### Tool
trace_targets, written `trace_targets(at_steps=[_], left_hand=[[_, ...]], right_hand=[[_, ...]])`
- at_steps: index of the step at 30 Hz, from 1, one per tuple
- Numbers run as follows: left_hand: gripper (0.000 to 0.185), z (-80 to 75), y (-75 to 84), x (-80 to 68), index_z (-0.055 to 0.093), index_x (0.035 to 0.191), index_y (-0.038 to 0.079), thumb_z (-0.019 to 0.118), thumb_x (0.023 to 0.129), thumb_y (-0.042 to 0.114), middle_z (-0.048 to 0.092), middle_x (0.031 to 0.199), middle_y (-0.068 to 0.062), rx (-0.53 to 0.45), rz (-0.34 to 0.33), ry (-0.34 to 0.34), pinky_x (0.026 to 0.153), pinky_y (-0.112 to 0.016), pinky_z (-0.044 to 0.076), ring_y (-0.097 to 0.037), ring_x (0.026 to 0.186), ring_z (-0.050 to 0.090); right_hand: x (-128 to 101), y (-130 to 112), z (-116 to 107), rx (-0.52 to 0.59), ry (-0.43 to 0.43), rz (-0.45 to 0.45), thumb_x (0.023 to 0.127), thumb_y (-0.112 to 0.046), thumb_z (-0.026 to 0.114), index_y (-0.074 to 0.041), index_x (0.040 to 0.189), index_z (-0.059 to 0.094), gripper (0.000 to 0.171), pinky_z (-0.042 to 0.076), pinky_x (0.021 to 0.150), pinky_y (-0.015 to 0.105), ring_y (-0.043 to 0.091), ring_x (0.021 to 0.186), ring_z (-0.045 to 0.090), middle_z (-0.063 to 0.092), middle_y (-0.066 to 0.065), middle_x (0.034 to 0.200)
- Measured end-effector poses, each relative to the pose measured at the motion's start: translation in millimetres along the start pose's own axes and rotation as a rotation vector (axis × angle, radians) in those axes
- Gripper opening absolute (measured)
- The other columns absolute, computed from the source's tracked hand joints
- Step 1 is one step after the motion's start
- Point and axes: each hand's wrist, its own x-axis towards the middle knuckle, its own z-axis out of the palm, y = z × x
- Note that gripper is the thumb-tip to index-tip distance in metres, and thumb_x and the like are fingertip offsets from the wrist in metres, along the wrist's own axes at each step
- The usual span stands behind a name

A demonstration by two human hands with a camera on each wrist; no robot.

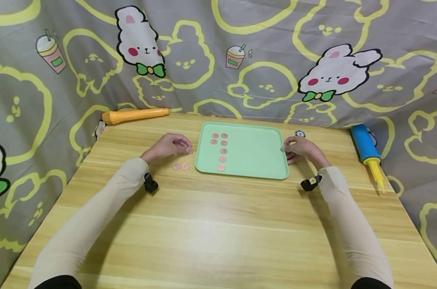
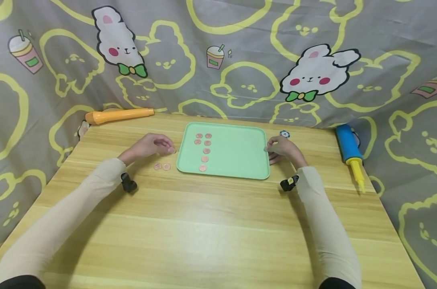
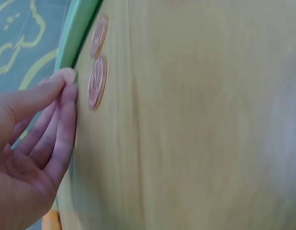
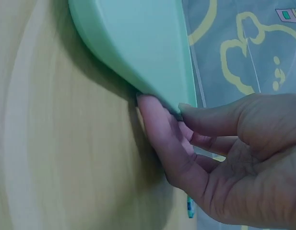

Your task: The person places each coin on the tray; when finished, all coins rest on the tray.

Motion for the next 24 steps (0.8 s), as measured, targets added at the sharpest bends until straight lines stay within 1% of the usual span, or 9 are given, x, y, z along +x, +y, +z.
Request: trace_targets(at_steps=[2,5,9,12,14,18,21,24], left_hand=[[0.021,2.6,0.8,-0.1,0.074,0.113,0.001,0.076,0.098,0.015,0.076,0.104,-0.016,-0.008,-0.003,0.038,0.075,-0.028,0.059,-0.02,0.086,0.07],[0.021,6.5,3.8,0.2,0.075,0.113,0.003,0.077,0.098,0.017,0.076,0.104,-0.015,-0.012,-0.007,0.089,0.074,-0.028,0.058,-0.021,0.087,0.07],[0.023,11.1,8.2,1.2,0.076,0.116,0.005,0.077,0.098,0.02,0.075,0.107,-0.014,-0.027,-0.018,0.124,0.077,-0.029,0.059,-0.025,0.092,0.07],[0.027,13.9,12.6,1.7,0.075,0.119,0.004,0.077,0.098,0.021,0.074,0.109,-0.016,-0.053,-0.026,0.125,0.081,-0.033,0.061,-0.03,0.095,0.071],[0.028,15.5,15.2,2.2,0.075,0.119,0.006,0.077,0.098,0.025,0.073,0.111,-0.015,-0.05,-0.03,0.126,0.084,-0.035,0.06,-0.03,0.098,0.07],[0.03,17.8,20.9,4.9,0.076,0.12,0.009,0.076,0.099,0.03,0.073,0.112,-0.012,-0.009,-0.023,0.12,0.09,-0.036,0.056,-0.027,0.101,0.067],[0.029,21.0,27.1,8.7,0.076,0.12,0.009,0.076,0.099,0.029,0.072,0.113,-0.012,-0.01,-0.016,0.11,0.093,-0.037,0.058,-0.026,0.103,0.068],[0.028,25.5,31.3,13.9,0.076,0.12,0.007,0.077,0.098,0.025,0.072,0.111,-0.012,-0.047,-0.021,0.098,0.091,-0.036,0.061,-0.027,0.103,0.071]], right_hand=[[0.3,0.6,0.5,0.019,-0.004,0.011,0.11,-0.01,0.053,0.009,0.122,0.048,0.023,0.065,0.076,0.036,0.017,0.077,0.066,0.064,0.01,0.09],[0.8,0.7,1.2,0.029,0.001,0.008,0.11,-0.01,0.054,0.009,0.122,0.049,0.024,0.065,0.076,0.037,0.017,0.077,0.067,0.064,0.011,0.09],[2.2,1.5,2.7,0.034,0.004,0.008,0.109,-0.01,0.055,0.009,0.122,0.049,0.024,0.065,0.077,0.037,0.017,0.077,0.066,0.063,0.011,0.09],[3.3,1.9,3.2,0.045,0.002,0.009,0.109,-0.01,0.055,0.009,0.122,0.048,0.023,0.065,0.076,0.036,0.017,0.077,0.066,0.063,0.011,0.09],[4.3,2.1,4.2,0.05,0.01,0.012,0.109,-0.01,0.055,0.008,0.121,0.049,0.023,0.065,0.076,0.035,0.016,0.076,0.067,0.063,0.01,0.09],[7.0,1.2,5.2,0.045,0.031,0.016,0.109,-0.011,0.055,0.007,0.119,0.05,0.022,0.065,0.074,0.034,0.016,0.075,0.066,0.063,0.01,0.089],[9.1,0.5,4.7,0.051,0.039,0.02,0.109,-0.011,0.056,0.008,0.121,0.05,0.023,0.065,0.074,0.034,0.016,0.074,0.065,0.063,0.01,0.089],[10.2,0.0,4.2,0.053,0.045,0.023,0.109,-0.01,0.056,0.009,0.121,0.05,0.023,0.065,0.073,0.034,0.016,0.074,0.065,0.062,0.01,0.09]])
